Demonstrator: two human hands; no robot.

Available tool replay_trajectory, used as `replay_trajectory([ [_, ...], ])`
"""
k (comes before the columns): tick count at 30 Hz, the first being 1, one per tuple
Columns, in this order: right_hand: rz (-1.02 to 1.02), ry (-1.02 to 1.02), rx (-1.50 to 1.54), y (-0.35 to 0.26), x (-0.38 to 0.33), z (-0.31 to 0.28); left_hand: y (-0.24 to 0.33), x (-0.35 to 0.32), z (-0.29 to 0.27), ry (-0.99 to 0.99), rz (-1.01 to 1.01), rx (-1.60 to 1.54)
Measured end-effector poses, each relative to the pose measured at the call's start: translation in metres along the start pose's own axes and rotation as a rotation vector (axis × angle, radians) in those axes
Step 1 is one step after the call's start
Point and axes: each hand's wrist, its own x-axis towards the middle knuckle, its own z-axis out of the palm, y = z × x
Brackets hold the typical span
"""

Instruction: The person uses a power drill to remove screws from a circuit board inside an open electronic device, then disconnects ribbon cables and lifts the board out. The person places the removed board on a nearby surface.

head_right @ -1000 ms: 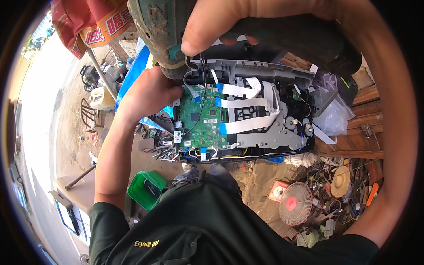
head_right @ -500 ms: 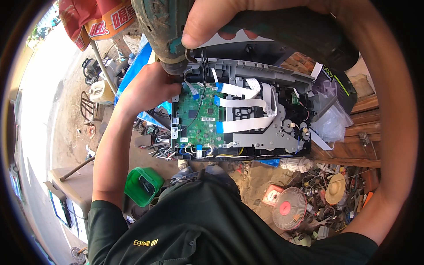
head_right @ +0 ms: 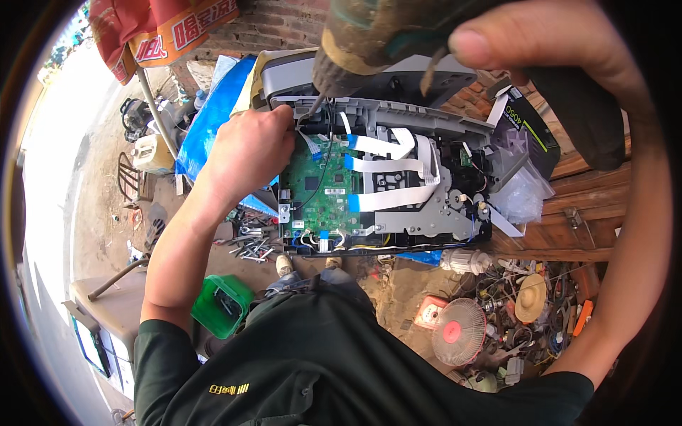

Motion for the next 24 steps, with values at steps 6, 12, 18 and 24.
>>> replay_trajectory([
  [6,0.143,0.126,0.032,0.010,-0.039,-0.009,-0.018,0.009,-0.012,-0.089,0.075,-0.047],
  [12,0.279,0.197,0.089,0.023,-0.058,0.002,-0.006,0.018,-0.028,-0.259,0.082,0.044],
  [18,0.370,0.221,0.170,0.038,-0.060,0.006,-0.008,0.012,-0.019,-0.141,0.195,0.158],
  [24,0.291,0.278,0.301,0.030,-0.056,0.015,-0.008,-0.010,-0.027,0.110,0.139,0.096],
])
